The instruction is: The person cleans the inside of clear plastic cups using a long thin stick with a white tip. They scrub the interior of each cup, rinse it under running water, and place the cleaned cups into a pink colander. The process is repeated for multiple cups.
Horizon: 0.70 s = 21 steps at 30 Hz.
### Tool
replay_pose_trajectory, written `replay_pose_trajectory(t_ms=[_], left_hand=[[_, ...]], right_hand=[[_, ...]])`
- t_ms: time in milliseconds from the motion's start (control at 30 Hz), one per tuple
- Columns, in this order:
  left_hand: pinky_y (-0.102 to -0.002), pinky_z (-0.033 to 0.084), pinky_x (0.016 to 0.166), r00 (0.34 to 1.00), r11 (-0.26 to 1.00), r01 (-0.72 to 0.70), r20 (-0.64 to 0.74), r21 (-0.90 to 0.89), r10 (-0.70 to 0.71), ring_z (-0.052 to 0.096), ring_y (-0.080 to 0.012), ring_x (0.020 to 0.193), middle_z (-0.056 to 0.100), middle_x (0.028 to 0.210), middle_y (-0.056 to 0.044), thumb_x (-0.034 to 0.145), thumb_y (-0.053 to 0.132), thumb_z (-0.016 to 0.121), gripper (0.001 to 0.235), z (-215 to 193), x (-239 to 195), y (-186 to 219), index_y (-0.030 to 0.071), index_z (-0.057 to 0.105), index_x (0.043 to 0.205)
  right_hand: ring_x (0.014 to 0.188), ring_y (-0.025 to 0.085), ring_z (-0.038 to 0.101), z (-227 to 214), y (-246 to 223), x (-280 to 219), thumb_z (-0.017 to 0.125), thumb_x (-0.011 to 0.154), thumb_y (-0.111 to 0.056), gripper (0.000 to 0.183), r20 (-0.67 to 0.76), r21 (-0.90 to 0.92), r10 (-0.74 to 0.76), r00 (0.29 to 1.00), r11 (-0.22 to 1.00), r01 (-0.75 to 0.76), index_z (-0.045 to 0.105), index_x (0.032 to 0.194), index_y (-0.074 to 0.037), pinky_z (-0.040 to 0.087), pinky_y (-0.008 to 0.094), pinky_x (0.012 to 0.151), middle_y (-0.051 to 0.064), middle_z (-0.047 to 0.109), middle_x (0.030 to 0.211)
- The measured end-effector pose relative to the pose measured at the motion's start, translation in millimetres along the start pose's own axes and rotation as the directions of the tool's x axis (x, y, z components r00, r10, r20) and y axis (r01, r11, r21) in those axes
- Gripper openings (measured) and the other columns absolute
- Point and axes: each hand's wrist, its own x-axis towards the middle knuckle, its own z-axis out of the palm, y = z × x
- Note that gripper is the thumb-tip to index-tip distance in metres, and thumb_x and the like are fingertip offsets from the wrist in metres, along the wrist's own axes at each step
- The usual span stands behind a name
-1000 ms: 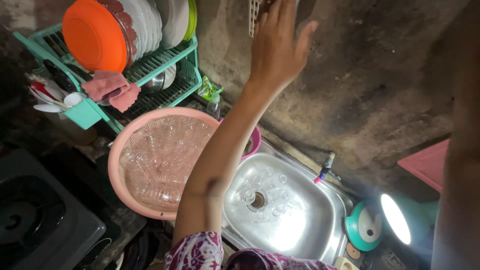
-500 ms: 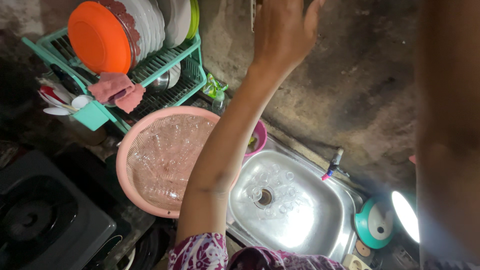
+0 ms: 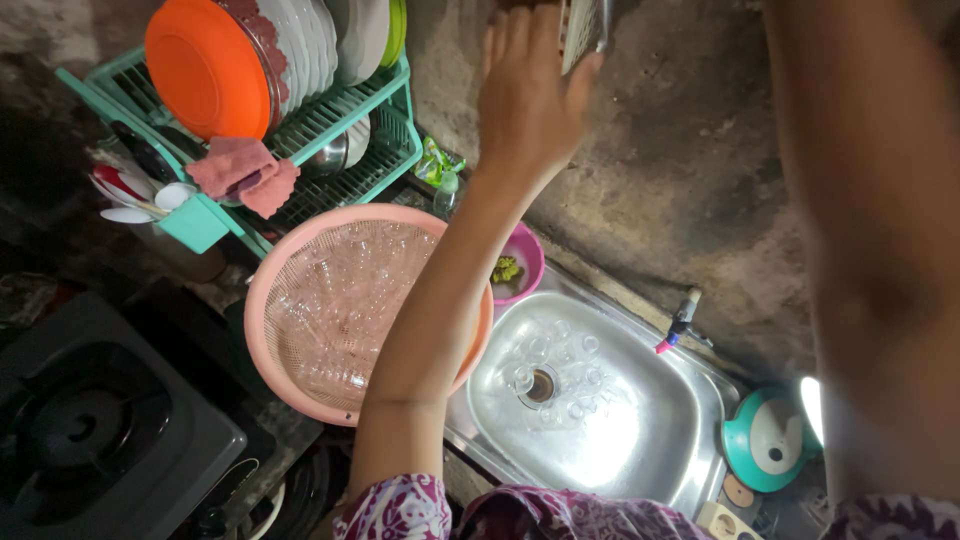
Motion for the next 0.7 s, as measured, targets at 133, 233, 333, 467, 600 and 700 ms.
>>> replay_pose_trajectory(t_ms=[133,233,333,467,600,700], left_hand=[[-0.048,0.043,0.119,0.991,0.966,0.125,0.073,-0.228,-0.111,0.053,-0.0411,0.138,0.059,0.141,-0.025,0.103,0.029,0.072,0.057,-24,-46,0,0.002,0.050,0.148],[-0.041,0.049,0.118,0.908,0.666,0.417,0.262,-0.618,-0.326,0.060,-0.0298,0.137,0.062,0.143,-0.018,0.104,0.027,0.071,0.056,-35,-91,4,0.002,0.051,0.150],[-0.037,0.051,0.115,0.783,0.312,0.608,0.489,-0.730,-0.384,0.061,-0.0222,0.133,0.063,0.141,-0.014,0.102,0.017,0.072,0.053,-49,-144,2,0.000,0.053,0.149],[-0.035,0.052,0.112,0.586,0.129,0.794,0.692,-0.594,-0.421,0.064,-0.0210,0.127,0.068,0.134,-0.014,0.098,0.003,0.073,0.044,-70,-219,-1,-0.005,0.061,0.140],[-0.032,0.053,0.103,0.394,-0.002,0.905,0.839,-0.425,-0.375,0.065,-0.0177,0.118,0.068,0.126,-0.009,0.093,-0.002,0.073,0.044,-100,-286,-9,-0.001,0.061,0.135],[-0.030,0.056,0.096,0.308,-0.050,0.935,0.871,-0.352,-0.382,0.069,-0.0186,0.109,0.073,0.117,-0.009,0.092,-0.003,0.071,0.034,-109,-324,-14,-0.002,0.068,0.126]], right_hand=[[0.109,0.016,0.063,19,2,-28,0.057,0.091,-0.004,0.057,0.053,0.142,-0.047,0.997,0.989,0.039,0.051,0.147,-0.003,0.055,0.032,0.086,0.012,0.067,0.127],[0.109,0.016,0.063,47,-19,-82,0.057,0.091,-0.004,0.058,0.189,0.372,-0.089,0.978,0.928,0.013,0.051,0.148,-0.004,0.054,0.032,0.085,0.012,0.067,0.128],[0.114,0.015,0.062,80,-52,-159,0.063,0.096,-0.011,0.056,0.467,0.492,0.031,0.884,0.822,-0.289,0.049,0.150,-0.005,0.054,0.031,0.090,0.011,0.065,0.132],[0.116,0.008,0.061,101,-87,-240,0.065,0.102,-0.018,0.055,0.694,0.710,-0.116,0.710,0.274,-0.649,0.047,0.152,-0.003,0.052,0.025,0.096,0.004,0.063,0.132],[0.068,0.008,0.044,116,-105,-289,0.067,0.097,-0.013,0.045,0.880,0.474,-0.082,0.467,0.113,-0.873,0.055,0.139,-0.004,0.035,0.025,0.055,0.004,0.054,0.087],[0.067,0.007,0.043,123,-108,-321,0.065,0.091,-0.011,0.042,0.911,0.410,-0.076,0.406,0.041,-0.911,0.059,0.133,-0.008,0.036,0.024,0.056,0.001,0.055,0.086]])
